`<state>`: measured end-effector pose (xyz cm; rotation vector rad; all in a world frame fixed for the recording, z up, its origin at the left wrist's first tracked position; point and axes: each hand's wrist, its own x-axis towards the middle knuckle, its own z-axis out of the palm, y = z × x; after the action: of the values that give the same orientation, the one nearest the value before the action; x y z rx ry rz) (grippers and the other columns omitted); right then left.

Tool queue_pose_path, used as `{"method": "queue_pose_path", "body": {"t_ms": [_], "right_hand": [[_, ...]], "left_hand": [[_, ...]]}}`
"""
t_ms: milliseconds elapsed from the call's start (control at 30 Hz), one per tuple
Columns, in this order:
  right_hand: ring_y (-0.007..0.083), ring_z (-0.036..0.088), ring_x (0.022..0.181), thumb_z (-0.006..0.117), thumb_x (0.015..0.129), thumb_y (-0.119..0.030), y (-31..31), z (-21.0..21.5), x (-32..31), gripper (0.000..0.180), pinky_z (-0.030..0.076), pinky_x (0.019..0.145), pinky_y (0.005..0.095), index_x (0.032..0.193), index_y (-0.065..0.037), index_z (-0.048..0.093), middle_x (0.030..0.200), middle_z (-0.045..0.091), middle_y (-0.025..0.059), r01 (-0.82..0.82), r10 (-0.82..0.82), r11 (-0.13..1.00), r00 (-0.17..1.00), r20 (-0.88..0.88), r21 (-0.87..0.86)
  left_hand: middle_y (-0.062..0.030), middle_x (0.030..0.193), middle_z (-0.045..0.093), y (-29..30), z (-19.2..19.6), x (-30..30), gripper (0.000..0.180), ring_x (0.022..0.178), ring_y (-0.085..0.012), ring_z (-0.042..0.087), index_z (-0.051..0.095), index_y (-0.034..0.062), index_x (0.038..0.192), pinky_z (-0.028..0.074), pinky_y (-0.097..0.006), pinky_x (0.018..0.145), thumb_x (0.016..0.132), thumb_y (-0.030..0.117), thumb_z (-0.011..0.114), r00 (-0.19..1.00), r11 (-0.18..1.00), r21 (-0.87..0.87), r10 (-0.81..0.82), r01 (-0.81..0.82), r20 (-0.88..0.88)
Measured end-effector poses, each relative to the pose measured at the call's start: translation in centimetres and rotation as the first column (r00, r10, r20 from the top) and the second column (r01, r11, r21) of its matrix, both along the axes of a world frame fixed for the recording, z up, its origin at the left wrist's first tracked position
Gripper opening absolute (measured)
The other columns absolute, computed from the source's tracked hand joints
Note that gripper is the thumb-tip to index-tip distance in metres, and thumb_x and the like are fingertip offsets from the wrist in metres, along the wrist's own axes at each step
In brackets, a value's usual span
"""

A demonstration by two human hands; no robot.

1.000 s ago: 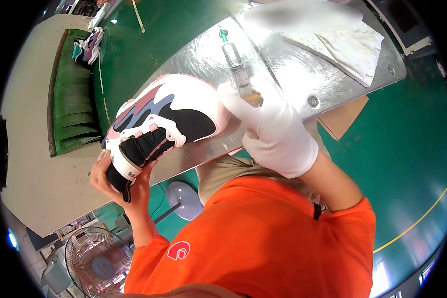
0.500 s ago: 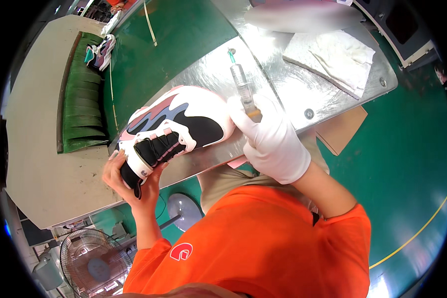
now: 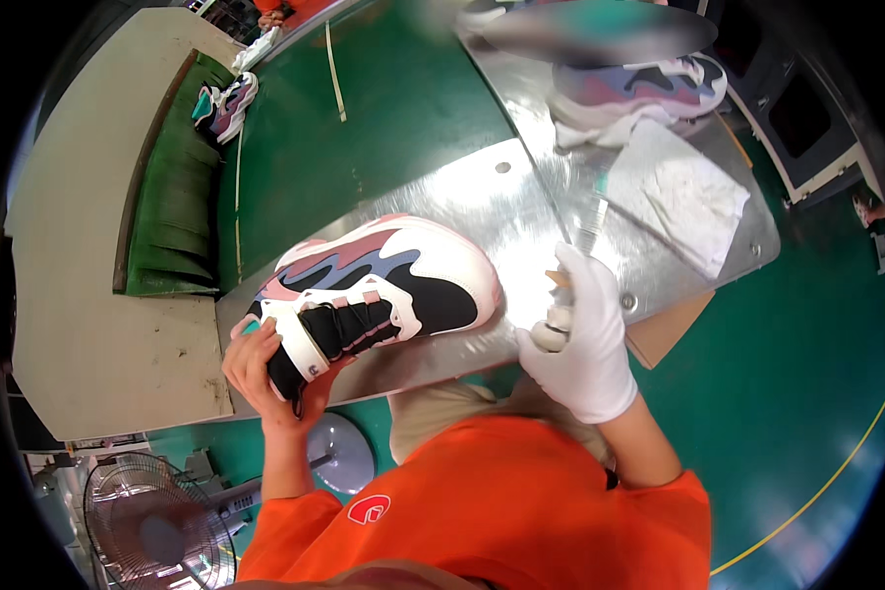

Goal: The person uses a syringe to apply a clear liquid adhesive to the seams of a multi-colored sneaker. They hold the shoe with a teal shoe tree inside and rotate it to access different areas, including the toe box and side panels. The person works on multiple shoes sequentially on a metal table.

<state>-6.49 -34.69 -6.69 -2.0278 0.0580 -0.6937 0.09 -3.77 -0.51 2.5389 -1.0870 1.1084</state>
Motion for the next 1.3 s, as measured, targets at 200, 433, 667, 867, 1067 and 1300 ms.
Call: {"method": "queue_pose_path", "body": {"t_ms": [200, 433, 667, 867, 1067, 1300], "right_hand": [[0.0179, 0.058, 0.082, 0.083, 0.068, -0.002, -3.6, -0.5, 1.9, 0.079, 0.051, 0.073, 0.0299, 0.136, -0.003, 0.044, 0.101, 0.06, 0.0118, 0.308, -0.309, 0.951, 0.95, -0.05, -0.038], [0.0227, 0.063, 0.088, 0.091, 0.06, -0.01, -4.3, -1.7, 2.8, 0.089, 0.052, 0.079, 0.0337, 0.134, 0.002, 0.043, 0.105, 0.061, 0.0149, 0.382, -0.376, 0.924, 0.916, -0.141, 0.023], [0.0253, 0.06, 0.096, 0.09, 0.054, -0.004, -5.0, -2.2, 1.4, 0.097, 0.05, 0.086, 0.0353, 0.136, 0.003, 0.04, 0.108, 0.059, 0.0166, 0.32, -0.314, 0.941, 0.947, -0.068, 0.108], [0.022, 0.059, 0.092, 0.093, 0.055, -0.014, -5.3, -3.0, 1.1, 0.074, 0.053, 0.082, 0.0405, 0.117, -0.002, 0.055, 0.095, 0.057, 0.009, 0.214, -0.191, 0.952, 0.974, -0.12, 0.221], [0.0191, 0.061, 0.08, 0.093, 0.058, -0.016, -4.2, -2.0, 0.4, 0.083, 0.054, 0.072, 0.0345, 0.127, 0.003, 0.05, 0.095, 0.063, 0.0083, 0.379, -0.268, 0.789, 0.921, -0.283, 0.484], [0.0202, 0.065, 0.077, 0.092, 0.062, -0.023, -4.6, 0.7, 2.8, 0.082, 0.054, 0.069, 0.0313, 0.129, 0.0, 0.051, 0.098, 0.066, 0.0102, 0.401, -0.372, 0.914, 0.891, -0.26, 0.065]], "left_hand": [[-0.0165, 0.108, 0.058, 1.1, 3.0, 11.4, 0.073, 0.1, -0.0381, 0.054, 0.054, 0.0026, 0.12, 0.044, -0.047, 0.087, 0.063, 0.026, 0.093, 0.995, 0.993, -0.055, 0.101, -0.102, -0.017], [-0.0211, 0.109, 0.06, 9.6, 2.3, 32.5, 0.07, 0.106, -0.0402, 0.055, 0.056, -0.0033, 0.118, 0.046, -0.044, 0.093, 0.069, 0.035, 0.088, 0.817, 0.826, 0.1, 0.563, -0.554, -0.128], [-0.0237, 0.122, 0.062, -11.5, 4.6, 47.0, 0.065, 0.115, -0.0415, 0.056, 0.055, -0.0021, 0.129, 0.043, -0.048, 0.1, 0.086, 0.043, 0.074, 0.997, 0.966, 0.254, 0.062, -0.045, -0.056], [-0.025, 0.139, 0.053, -32.8, 0.4, 57.1, 0.095, 0.131, -0.0319, 0.05, 0.045, -0.0017, 0.143, 0.038, -0.041, 0.11, 0.078, 0.06, 0.075, 0.801, 0.996, 0.089, 0.056, -0.004, -0.596], [-0.0172, 0.108, 0.072, -35.6, -2.2, 52.5, 0.07, 0.098, -0.0267, 0.07, 0.063, 0.0011, 0.117, 0.051, -0.036, 0.087, 0.067, 0.043, 0.086, 0.562, 0.932, -0.331, -0.355, 0.149, -0.747], [-0.0195, 0.1, 0.071, -31.5, -0.6, 44.5, 0.069, 0.097, -0.0373, 0.069, 0.057, 0.0041, 0.105, 0.051, -0.043, 0.083, 0.065, 0.054, 0.083, 0.705, 0.963, -0.256, -0.239, 0.084, -0.668]]}}
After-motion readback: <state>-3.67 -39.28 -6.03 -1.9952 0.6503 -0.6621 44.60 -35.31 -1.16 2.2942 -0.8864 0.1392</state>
